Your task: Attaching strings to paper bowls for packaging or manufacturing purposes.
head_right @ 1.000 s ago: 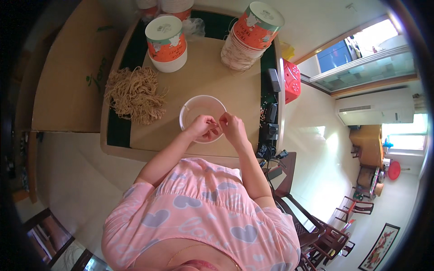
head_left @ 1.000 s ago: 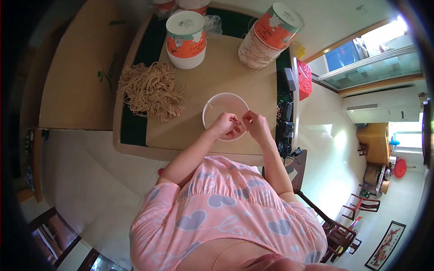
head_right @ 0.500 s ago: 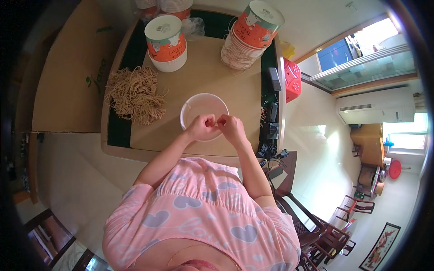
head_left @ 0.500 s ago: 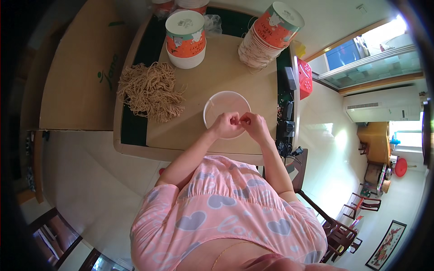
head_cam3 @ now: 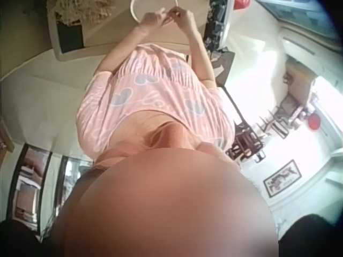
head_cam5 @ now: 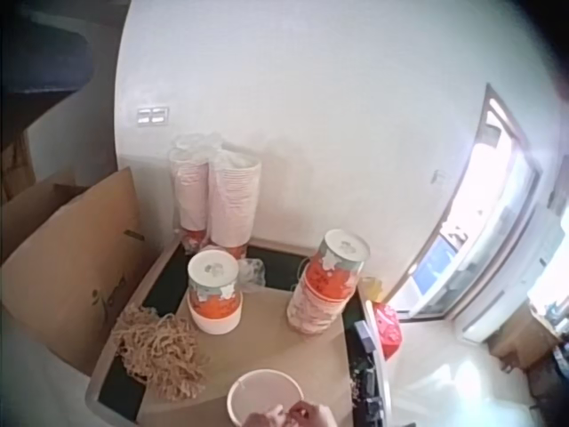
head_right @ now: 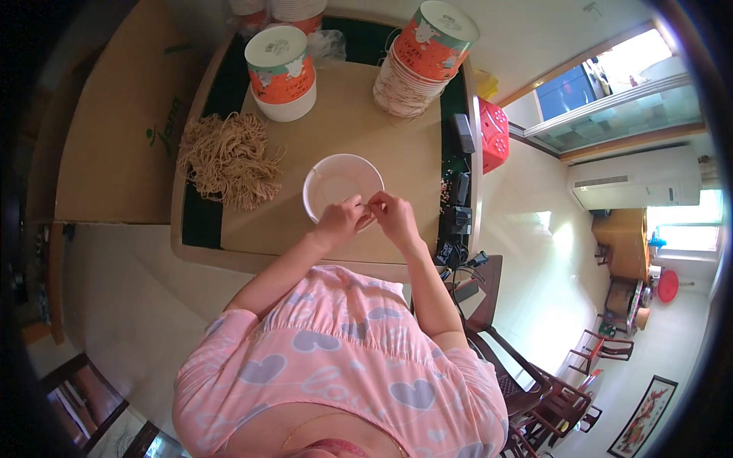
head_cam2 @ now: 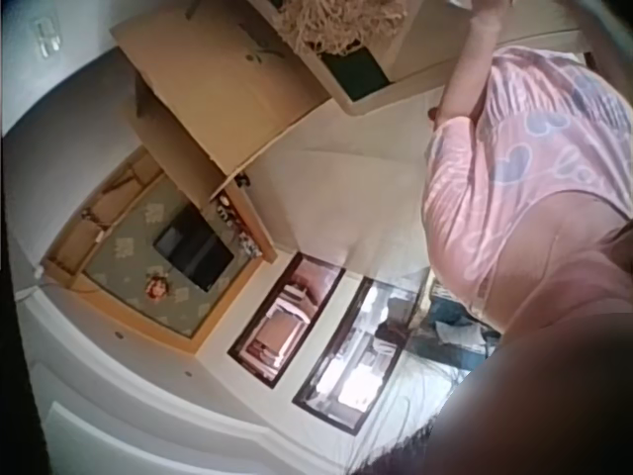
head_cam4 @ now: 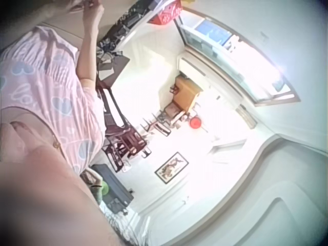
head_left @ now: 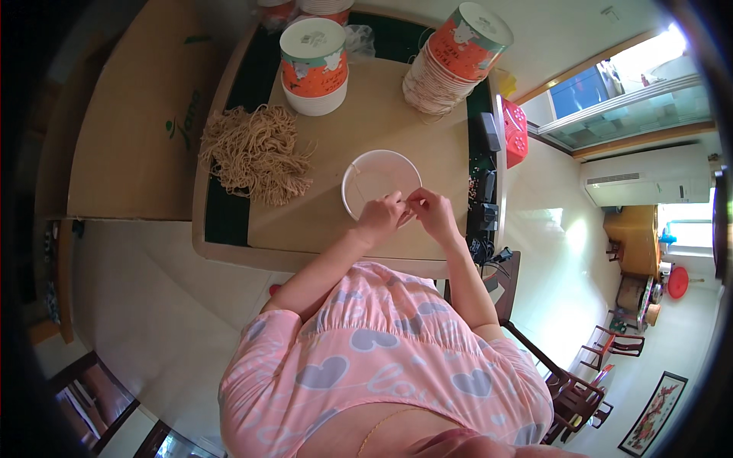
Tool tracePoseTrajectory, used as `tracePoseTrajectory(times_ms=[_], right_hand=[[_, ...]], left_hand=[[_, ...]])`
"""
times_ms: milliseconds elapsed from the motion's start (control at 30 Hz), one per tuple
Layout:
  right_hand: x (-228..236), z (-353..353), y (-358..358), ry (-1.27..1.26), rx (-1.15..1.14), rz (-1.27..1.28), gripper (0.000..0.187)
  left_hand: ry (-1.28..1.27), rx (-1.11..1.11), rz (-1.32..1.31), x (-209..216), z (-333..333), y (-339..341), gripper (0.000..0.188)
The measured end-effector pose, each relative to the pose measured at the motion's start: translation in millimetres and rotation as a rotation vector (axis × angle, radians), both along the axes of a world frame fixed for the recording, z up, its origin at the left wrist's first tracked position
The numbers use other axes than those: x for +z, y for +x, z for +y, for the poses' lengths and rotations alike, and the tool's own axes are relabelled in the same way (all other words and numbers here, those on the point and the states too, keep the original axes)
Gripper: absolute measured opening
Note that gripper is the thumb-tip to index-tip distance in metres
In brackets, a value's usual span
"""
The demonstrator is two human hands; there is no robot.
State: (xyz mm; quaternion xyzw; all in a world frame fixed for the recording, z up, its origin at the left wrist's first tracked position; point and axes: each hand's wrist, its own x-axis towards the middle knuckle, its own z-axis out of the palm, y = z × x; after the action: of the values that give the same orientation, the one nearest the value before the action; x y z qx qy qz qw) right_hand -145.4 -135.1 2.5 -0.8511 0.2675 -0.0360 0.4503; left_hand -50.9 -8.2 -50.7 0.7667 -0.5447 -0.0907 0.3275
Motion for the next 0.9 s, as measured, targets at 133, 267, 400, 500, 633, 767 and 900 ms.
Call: tracePoseTrajectory(times_ms=[133, 267, 400, 500, 633, 767, 900], right_hand=[[-3, 1, -5, -0.148, 0.024, -0.074, 0.007], [-10, 10, -11, -0.088, -0.072, -0.131, 0.007], [-21, 27, -10, -0.046, -0.255, -0.335, 0.006], [-21, 35, -9, -0.128, -0.281, -0.399, 0.008], [-19, 38, -8, -0.153, -0.258, -0.417, 0.012], [-17, 41, -7, -0.182, -0.215, -0.415, 0.016], [-17, 38, -9, -0.171, -0.185, -0.429, 0.014]], left_hand=[[-0.201, 0.062, 0.415, -4, -4, 0, 0.01], [0.001, 0.138, 1.172, 0, -8, 18, 0.014], [0.12, 0.211, 1.514, 6, -9, 22, 0.014], [0.142, 0.236, 1.614, 7, -8, 24, 0.014], [0.098, 0.285, 1.699, 10, -8, 24, 0.014], [0.008, 0.299, 1.749, 4, -6, 25, 0.013], [0.0, 0.288, 1.607, 3, -6, 23, 0.011]])
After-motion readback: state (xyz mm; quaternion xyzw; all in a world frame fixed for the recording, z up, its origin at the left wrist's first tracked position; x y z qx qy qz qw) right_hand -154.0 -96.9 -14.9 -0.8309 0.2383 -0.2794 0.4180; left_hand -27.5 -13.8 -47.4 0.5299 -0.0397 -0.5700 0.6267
